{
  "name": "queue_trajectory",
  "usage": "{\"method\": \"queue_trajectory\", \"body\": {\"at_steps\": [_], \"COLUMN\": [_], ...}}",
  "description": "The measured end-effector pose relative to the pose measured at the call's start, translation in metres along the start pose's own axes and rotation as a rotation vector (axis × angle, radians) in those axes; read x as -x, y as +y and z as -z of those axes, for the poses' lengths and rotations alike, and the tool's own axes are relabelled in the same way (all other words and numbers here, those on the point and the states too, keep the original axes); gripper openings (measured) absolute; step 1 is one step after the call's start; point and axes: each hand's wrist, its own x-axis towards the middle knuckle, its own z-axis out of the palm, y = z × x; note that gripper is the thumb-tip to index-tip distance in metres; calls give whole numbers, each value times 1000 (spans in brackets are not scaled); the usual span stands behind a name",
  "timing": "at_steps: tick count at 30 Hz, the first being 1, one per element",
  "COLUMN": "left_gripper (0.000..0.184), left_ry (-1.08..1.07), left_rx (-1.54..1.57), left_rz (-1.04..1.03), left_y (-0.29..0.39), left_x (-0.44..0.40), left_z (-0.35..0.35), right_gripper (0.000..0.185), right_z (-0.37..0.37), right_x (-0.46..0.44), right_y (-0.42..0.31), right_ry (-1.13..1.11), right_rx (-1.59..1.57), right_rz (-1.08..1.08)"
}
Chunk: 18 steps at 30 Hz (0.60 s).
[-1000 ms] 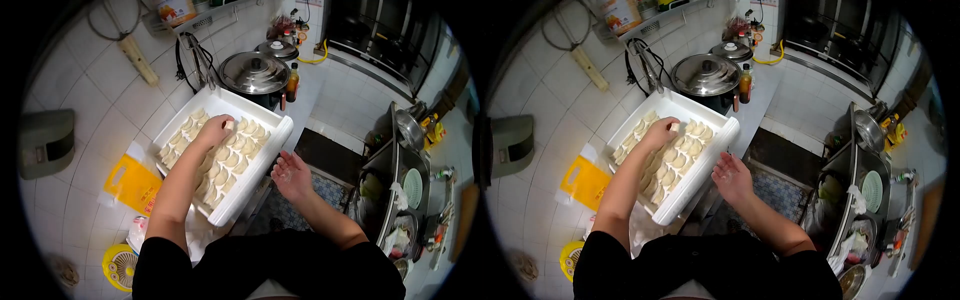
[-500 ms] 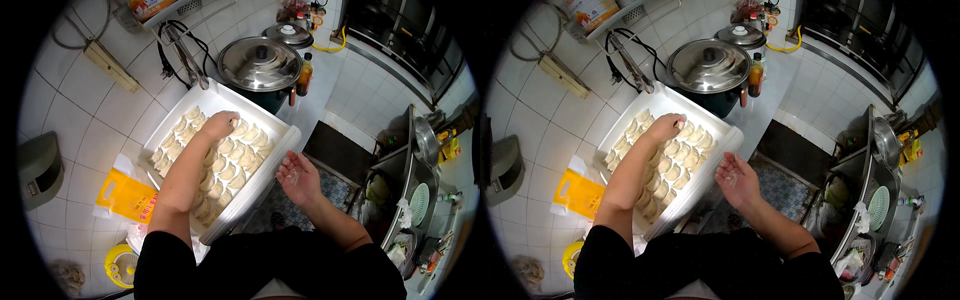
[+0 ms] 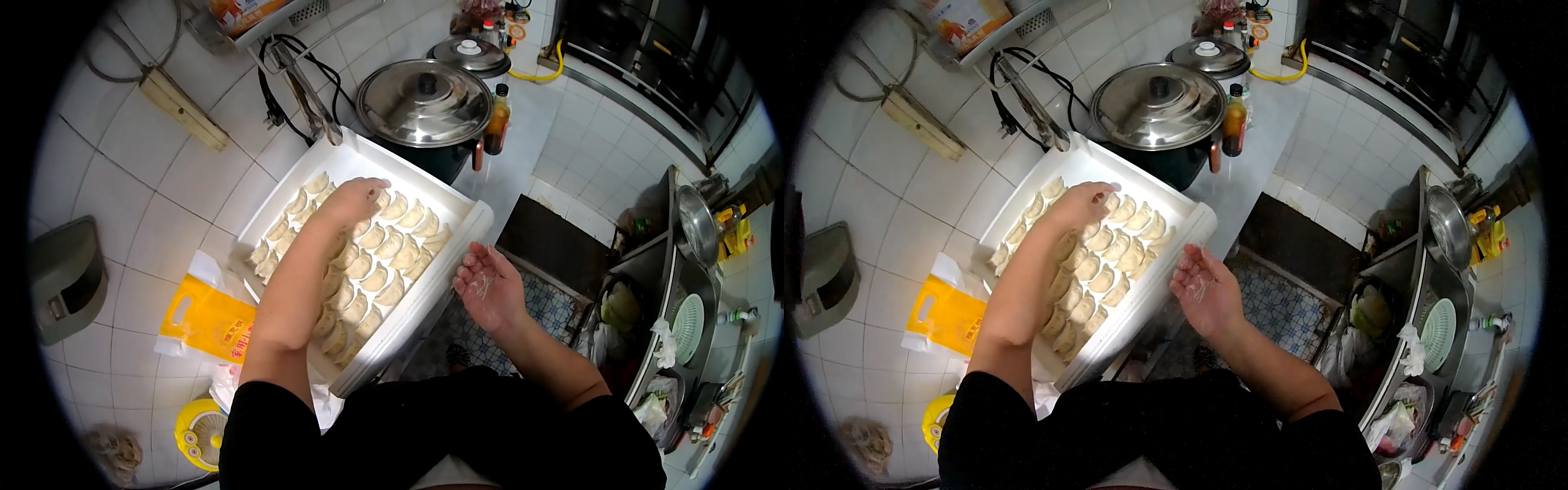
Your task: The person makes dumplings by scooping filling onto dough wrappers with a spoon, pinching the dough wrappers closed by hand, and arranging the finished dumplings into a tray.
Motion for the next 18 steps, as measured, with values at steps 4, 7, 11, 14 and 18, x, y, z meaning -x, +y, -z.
{"method": "queue_trajectory", "body": {"at_steps": [4, 7, 11, 14, 18], "left_gripper": [42, 40, 32, 28, 24], "left_ry": [173, 207, 268, 286, 161], "left_rx": [9, -51, -78, -16, 117], "left_rz": [-85, -92, -174, -400, -738], "left_y": [-18, -14, 29, 71, 147], "left_x": [20, 50, 120, 185, 269], "left_z": [2, 7, 6, -14, -63], "right_gripper": [24, 23, 23, 23, 21], "right_z": [-5, -6, -5, 4, 35], "right_x": [18, 39, 83, 127, 208], "right_y": [9, 21, 43, 59, 82], "right_ry": [-5, -15, -5, 40, 44], "right_rx": [3, 30, 43, 30, -43], "right_rz": [39, 67, 118, 209, 349]}}
